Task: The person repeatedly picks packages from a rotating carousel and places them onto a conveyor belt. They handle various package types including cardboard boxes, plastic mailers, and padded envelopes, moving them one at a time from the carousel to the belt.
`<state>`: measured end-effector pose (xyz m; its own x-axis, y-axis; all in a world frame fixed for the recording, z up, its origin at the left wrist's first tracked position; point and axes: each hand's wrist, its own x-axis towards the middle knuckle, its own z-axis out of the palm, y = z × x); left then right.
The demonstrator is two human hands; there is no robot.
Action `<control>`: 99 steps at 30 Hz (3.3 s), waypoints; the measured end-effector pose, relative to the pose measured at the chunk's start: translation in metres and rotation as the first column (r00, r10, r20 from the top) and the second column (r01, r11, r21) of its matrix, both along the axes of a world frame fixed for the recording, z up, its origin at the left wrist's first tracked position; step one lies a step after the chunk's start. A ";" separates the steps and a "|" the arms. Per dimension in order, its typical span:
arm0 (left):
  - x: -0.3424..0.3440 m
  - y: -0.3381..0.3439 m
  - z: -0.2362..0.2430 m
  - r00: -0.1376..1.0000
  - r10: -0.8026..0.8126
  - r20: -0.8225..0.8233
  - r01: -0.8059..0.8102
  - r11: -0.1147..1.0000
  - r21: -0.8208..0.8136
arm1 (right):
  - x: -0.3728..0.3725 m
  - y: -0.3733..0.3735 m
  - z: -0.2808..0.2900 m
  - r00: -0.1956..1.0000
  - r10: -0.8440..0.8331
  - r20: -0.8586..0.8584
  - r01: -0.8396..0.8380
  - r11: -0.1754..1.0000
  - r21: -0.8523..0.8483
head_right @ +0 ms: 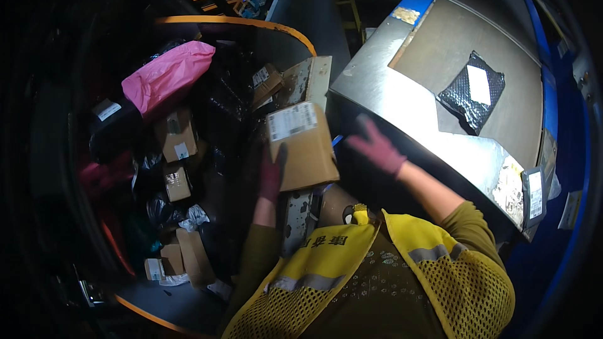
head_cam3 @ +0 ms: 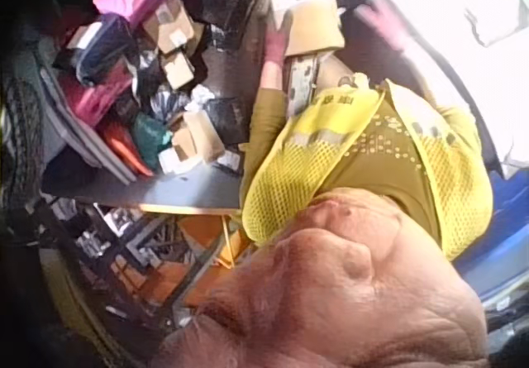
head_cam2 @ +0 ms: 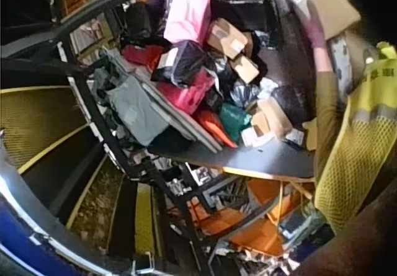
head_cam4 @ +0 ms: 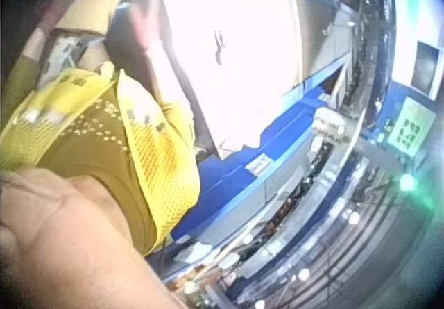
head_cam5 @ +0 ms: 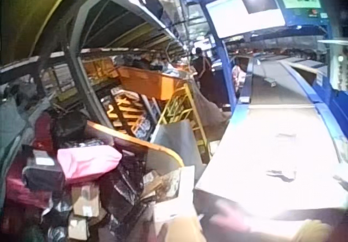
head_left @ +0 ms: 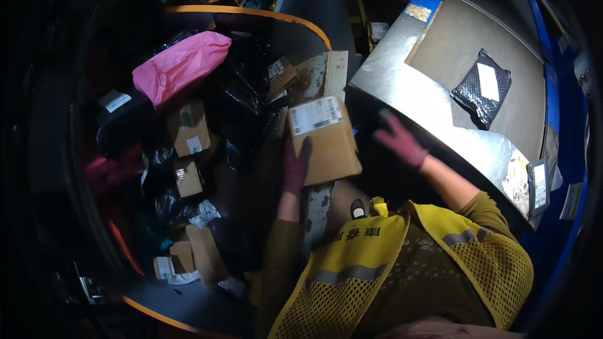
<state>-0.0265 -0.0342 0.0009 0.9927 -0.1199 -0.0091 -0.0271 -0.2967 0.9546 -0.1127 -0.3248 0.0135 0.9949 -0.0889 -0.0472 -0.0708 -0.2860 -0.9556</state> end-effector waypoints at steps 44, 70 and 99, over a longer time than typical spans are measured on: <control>0.176 0.022 -0.077 0.845 0.118 -0.521 -0.532 0.088 -0.842 | -0.041 -0.235 -0.003 0.420 -0.618 0.664 0.896 0.166 -0.412; -0.054 -0.028 0.109 0.416 -0.420 0.806 0.251 0.905 0.343 | 0.014 0.071 0.029 0.943 0.308 -0.129 -0.173 0.782 0.599; -0.043 0.056 0.021 0.990 0.030 -0.138 -0.131 0.565 -0.815 | -0.088 -0.262 0.101 0.823 -0.124 0.554 0.567 0.206 -0.797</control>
